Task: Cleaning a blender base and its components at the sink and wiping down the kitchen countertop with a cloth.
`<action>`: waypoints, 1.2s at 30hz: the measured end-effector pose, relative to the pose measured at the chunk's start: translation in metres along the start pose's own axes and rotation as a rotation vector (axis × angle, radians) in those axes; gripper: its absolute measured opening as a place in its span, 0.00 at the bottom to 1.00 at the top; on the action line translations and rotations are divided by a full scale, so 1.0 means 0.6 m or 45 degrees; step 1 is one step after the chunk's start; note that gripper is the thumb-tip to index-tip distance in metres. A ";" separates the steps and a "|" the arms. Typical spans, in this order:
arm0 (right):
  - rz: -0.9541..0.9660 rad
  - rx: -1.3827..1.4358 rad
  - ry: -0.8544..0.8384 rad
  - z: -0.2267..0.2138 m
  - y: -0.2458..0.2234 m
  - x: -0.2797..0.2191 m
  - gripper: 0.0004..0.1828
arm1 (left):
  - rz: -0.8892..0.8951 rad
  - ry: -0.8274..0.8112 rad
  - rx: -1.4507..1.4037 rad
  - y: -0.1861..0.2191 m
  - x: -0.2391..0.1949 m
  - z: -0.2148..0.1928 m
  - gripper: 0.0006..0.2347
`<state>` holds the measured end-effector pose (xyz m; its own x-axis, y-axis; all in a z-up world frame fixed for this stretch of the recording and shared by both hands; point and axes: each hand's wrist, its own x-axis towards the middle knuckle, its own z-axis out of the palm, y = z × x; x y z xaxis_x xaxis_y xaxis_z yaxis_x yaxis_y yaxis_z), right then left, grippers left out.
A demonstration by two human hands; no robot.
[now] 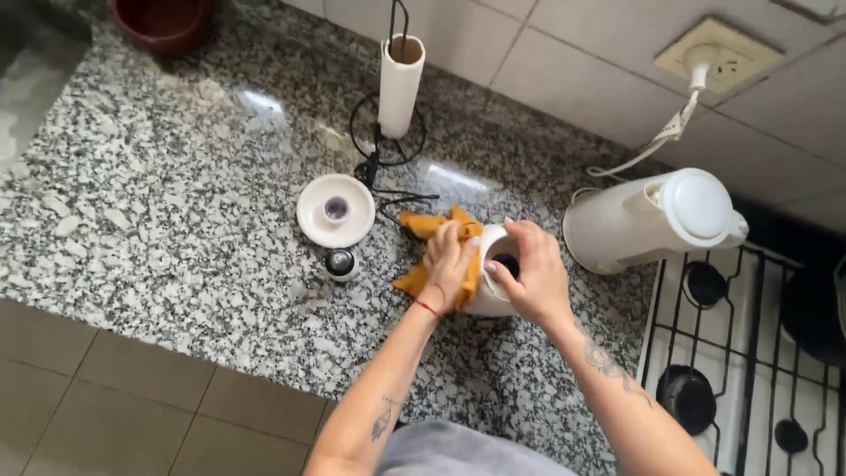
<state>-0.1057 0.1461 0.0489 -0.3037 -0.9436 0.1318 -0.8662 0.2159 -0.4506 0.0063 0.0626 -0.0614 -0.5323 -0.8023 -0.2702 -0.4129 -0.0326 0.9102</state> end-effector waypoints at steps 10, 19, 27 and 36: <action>-0.022 0.015 0.021 -0.008 -0.010 0.006 0.34 | 0.194 0.167 0.019 -0.007 -0.030 0.005 0.20; 0.014 0.225 0.036 -0.001 0.006 0.001 0.35 | 0.568 0.382 0.017 0.045 -0.066 -0.035 0.25; -0.193 0.006 0.349 0.007 0.019 0.011 0.37 | 0.549 -0.711 0.136 0.106 0.110 -0.018 0.18; 0.088 0.108 0.082 -0.014 -0.005 0.024 0.39 | 1.125 -0.996 -0.493 -0.201 0.327 0.195 0.12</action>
<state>-0.1105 0.1340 0.0596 -0.3890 -0.9085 0.1528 -0.8064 0.2556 -0.5333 -0.1348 -0.0212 -0.2611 -0.8693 -0.0722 0.4890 0.4858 0.0579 0.8721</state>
